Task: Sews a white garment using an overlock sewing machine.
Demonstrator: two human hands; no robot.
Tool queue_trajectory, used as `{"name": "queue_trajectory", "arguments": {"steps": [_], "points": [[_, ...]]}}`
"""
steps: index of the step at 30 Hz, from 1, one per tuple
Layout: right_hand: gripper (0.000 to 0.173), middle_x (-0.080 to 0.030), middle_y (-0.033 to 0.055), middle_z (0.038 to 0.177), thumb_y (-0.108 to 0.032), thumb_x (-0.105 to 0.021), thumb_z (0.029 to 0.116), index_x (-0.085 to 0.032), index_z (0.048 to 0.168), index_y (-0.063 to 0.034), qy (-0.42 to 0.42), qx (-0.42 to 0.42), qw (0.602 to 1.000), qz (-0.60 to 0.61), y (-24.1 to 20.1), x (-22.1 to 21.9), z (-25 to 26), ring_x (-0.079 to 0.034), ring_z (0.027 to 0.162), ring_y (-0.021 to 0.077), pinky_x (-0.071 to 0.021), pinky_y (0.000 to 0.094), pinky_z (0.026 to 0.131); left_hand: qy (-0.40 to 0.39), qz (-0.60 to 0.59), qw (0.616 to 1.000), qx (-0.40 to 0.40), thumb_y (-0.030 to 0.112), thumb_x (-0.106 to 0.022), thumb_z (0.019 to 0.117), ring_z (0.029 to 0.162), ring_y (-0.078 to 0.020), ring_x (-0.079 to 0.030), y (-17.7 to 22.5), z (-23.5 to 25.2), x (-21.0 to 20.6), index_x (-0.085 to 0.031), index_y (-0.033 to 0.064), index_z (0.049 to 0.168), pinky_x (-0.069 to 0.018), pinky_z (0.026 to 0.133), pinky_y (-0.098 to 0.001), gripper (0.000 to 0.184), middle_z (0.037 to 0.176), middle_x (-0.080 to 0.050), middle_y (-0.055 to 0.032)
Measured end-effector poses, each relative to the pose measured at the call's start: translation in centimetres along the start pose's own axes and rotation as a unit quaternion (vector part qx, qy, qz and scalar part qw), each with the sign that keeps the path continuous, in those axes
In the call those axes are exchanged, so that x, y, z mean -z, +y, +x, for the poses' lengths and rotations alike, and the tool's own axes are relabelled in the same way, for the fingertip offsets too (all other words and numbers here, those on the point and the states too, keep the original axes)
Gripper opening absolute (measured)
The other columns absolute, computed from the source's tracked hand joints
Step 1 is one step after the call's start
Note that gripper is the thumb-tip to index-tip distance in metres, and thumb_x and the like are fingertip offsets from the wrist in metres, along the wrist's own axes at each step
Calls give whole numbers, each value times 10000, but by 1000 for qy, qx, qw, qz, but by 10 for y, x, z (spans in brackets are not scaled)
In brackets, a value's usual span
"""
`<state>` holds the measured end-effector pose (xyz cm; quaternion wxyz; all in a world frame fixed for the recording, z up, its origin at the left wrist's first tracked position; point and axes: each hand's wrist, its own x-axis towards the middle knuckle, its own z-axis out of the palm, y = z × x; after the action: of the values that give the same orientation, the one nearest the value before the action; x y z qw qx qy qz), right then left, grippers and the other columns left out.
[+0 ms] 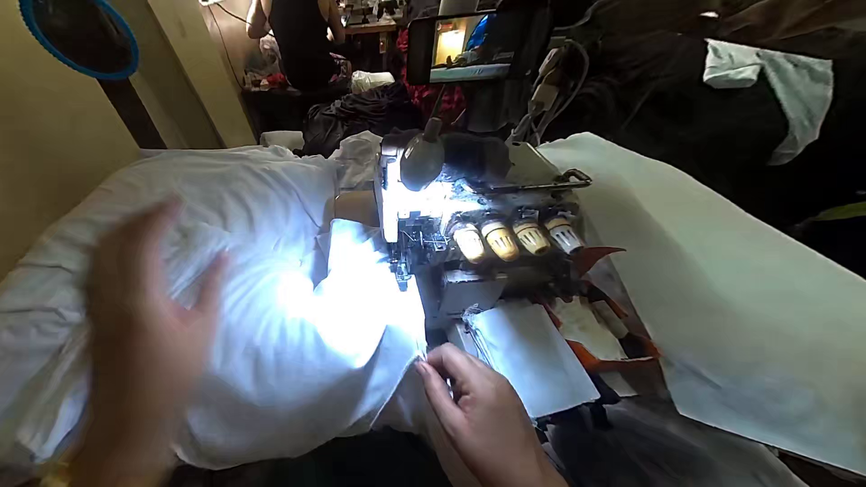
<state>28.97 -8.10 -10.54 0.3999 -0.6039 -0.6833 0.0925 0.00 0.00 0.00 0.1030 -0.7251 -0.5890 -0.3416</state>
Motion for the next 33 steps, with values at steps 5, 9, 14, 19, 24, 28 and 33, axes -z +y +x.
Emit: {"name": "queue_trajectory", "arguments": {"steps": [5,9,14,19,24,28,33], "points": [[205,-653,-44,722,-262,-577,953,-714,862,-140,30,-4,999,-11,5,0,19,-611,635,52,-521,228,580,-35,20,995,-90,588,-577,968,1532,-313,-252,61,-149,-80,-356,323,1551,-100,1221,-603,677,1594,-324,-186],[181,-643,-45,724,-259,-611,953,-716,900,-121,-10,-62,995,75,0,4,12,-581,622,16,-499,192,579,20,20,996,-89,111,-514,936,1007,-329,-704,33,-105,-66,-704,64,1202,-270,1103,-719,330,1045,-730,-161],[122,-679,7,811,-154,-654,969,-710,956,-47,-79,-151,950,261,-14,5,-3,-640,734,45,-547,222,692,52,70,991,-103,-80,-526,910,1135,-466,-627,7,23,-52,-699,31,1221,-234,1126,-747,373,1189,-675,-234],[201,-734,59,959,-18,-648,949,-661,1142,33,-53,-151,940,301,-13,3,-9,-710,840,66,-606,247,794,27,58,995,-78,264,-537,1002,898,-471,-681,34,-24,-69,-702,-24,1047,-528,757,-627,334,999,-683,-264],[185,-681,29,930,29,-656,914,-584,1085,22,-30,-121,943,308,-7,1,-15,-677,800,50,-600,232,751,-160,21,983,87,340,-706,924,993,-542,-646,47,-131,-68,-700,-50,987,-498,786,-700,395,1050,-662,-299],[184,-707,56,1005,55,-616,930,-638,1114,55,-76,-132,931,332,-13,12,-16,-692,871,49,-601,233,819,-72,-243,941,222,60,-526,1019,818,-148,-648,32,-144,-41,-597,-91,1025,-558,750,-329,167,918,-652,-110],[216,-731,79,1077,40,-548,962,-713,1101,37,-79,-100,929,349,-20,-5,-18,-694,1017,70,-580,249,924,49,-479,820,308,-4,-417,1042,764,51,-614,21,-118,-4,-469,144,1055,-568,706,-174,158,883,-596,168]]}}
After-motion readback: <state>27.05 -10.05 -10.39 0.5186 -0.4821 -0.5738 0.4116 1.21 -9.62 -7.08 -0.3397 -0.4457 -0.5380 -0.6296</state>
